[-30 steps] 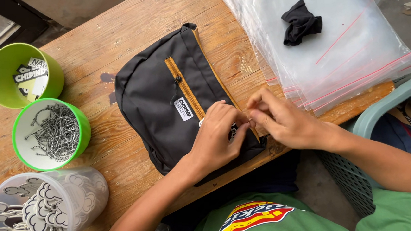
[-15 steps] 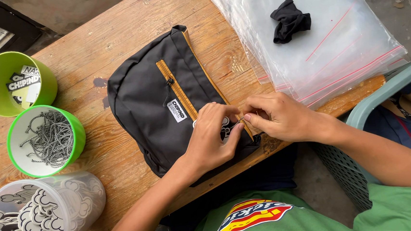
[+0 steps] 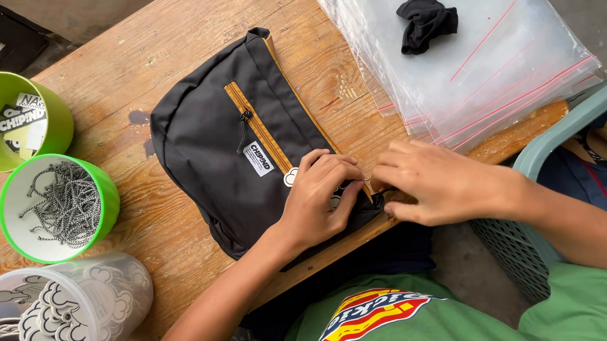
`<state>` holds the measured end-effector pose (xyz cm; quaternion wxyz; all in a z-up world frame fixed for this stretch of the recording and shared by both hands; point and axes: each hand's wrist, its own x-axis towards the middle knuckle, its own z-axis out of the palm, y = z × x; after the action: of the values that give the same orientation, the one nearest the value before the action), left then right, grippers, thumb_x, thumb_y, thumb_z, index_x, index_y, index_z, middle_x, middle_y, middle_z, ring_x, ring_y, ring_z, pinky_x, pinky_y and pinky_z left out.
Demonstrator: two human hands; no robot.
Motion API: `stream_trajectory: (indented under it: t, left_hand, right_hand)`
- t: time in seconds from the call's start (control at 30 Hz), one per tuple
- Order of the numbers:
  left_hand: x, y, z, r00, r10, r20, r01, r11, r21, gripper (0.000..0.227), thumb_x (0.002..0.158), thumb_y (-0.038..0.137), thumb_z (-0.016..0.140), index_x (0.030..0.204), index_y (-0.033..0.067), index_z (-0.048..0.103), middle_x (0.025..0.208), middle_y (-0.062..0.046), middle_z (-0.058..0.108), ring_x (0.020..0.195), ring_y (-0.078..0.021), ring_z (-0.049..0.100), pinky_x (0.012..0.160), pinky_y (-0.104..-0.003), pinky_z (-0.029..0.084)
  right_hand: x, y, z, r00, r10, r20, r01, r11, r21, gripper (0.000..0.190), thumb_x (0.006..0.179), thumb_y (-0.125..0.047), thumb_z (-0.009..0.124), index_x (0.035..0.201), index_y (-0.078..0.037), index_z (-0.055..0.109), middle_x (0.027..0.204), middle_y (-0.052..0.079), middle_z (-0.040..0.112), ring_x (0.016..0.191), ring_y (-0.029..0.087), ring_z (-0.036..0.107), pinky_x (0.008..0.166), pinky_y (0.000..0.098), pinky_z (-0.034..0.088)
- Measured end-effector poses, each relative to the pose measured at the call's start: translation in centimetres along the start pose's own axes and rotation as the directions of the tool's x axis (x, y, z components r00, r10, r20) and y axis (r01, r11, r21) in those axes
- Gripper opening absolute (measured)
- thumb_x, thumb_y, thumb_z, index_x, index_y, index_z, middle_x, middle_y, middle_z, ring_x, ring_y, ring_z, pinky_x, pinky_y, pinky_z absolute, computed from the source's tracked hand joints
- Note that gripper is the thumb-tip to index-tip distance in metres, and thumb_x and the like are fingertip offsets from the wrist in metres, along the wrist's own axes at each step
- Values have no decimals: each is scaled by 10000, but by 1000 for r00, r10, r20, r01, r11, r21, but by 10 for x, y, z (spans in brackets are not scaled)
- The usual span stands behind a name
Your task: The person attaches a small chain to a black bag, wipes a clear plastic bag with a cloth, places the bag inside the plastic bag, and seals it.
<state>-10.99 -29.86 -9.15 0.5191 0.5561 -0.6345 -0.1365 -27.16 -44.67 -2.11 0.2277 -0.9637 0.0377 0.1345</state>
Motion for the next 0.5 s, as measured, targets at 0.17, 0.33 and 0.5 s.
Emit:
stream_trajectory:
  t: [0.17,0.33,0.5]
  left_hand:
    - [-3,-2,2,1000,11,-4,-12,998,-65,107,923,20,680,997,98,686,944,-33,711,1031,-243,710,1072,-443,415]
    - [-2,0,1,999,-20,-50,12,989,-150,110,931,10,686,1016,77,706,921,-47,727,981,-244,738,1044,-433,453]
    - [-2,1,-1,995,-49,-83,35,986,-162,185,915,5,713,1092,59,719,859,-52,736,869,-242,755,1014,-450,495]
  right_hand:
    - [1,15,26,997,-65,-46,62,997,-51,290,812,-249,740,1007,-73,619,955,88,651,953,277,607,812,387,498]
    - [4,17,26,978,-165,-124,166,986,0,261,779,-176,768,926,-81,575,820,59,602,863,269,611,767,379,516]
    - [3,10,10,973,-161,-165,192,962,195,144,815,-94,742,873,-94,609,770,26,629,802,241,660,709,349,543]
